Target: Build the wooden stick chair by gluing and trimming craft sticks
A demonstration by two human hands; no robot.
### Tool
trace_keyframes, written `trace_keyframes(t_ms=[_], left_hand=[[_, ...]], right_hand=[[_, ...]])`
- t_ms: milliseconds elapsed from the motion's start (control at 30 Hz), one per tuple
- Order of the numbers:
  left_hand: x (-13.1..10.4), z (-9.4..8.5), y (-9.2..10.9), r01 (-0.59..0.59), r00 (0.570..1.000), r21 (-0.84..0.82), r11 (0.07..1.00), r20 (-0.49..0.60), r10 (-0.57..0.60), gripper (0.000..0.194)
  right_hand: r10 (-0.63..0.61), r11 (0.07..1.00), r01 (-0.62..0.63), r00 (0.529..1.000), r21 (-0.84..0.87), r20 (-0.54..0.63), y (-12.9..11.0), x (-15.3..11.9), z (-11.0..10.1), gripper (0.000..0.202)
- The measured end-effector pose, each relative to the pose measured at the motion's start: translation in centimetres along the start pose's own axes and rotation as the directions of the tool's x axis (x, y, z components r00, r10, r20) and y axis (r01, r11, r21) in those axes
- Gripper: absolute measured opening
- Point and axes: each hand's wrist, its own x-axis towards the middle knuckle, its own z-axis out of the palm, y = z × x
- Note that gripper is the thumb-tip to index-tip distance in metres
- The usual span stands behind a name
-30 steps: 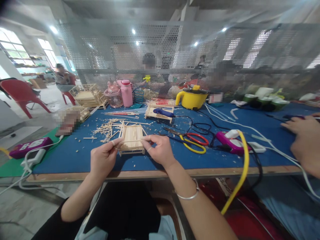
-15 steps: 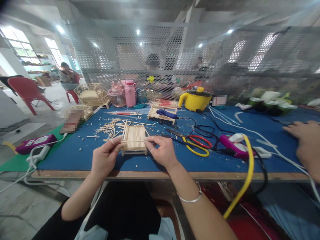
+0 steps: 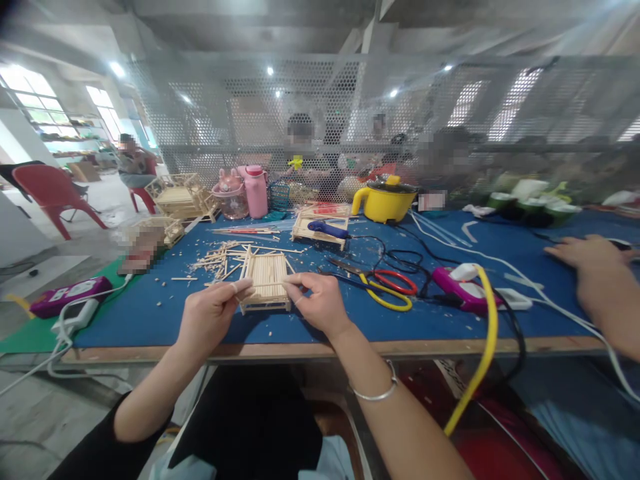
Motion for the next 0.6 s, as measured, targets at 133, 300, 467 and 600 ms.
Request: trace_keyframes(t_ms=[133, 300, 467, 600], left_hand=[[-0.02, 0.04, 0.16, 0.022, 1.0, 0.009, 1.0, -0.01, -0.022, 0.022], [-0.04, 0.07, 0.23, 0.013, 0.999, 0.047, 0.999, -0.033, -0.012, 0.022], [-0.11, 0.16, 0.21, 0.014, 0.999, 0.049, 0.999, -0.041, -0.012, 0.021], [-0.18, 0.16, 0.24, 0.014, 0.999, 0.059, 0.998, -0.032, -0.012, 0.022]], right_hand=[[-0.001, 1.0, 0.001, 1.0, -0.004, 0.02, 0.06, -0.07, -0.02, 0.011], [-0.032, 0.999, 0.032, 0.999, -0.001, 0.025, -0.07, -0.26, -0.15, 0.011], [-0.042, 0.999, 0.042, 0.999, 0.007, 0.028, 0.02, -0.41, -0.23, 0.013], [-0.038, 0.999, 0.038, 0.999, -0.002, 0.02, 0.11, -0.42, -0.14, 0.014]])
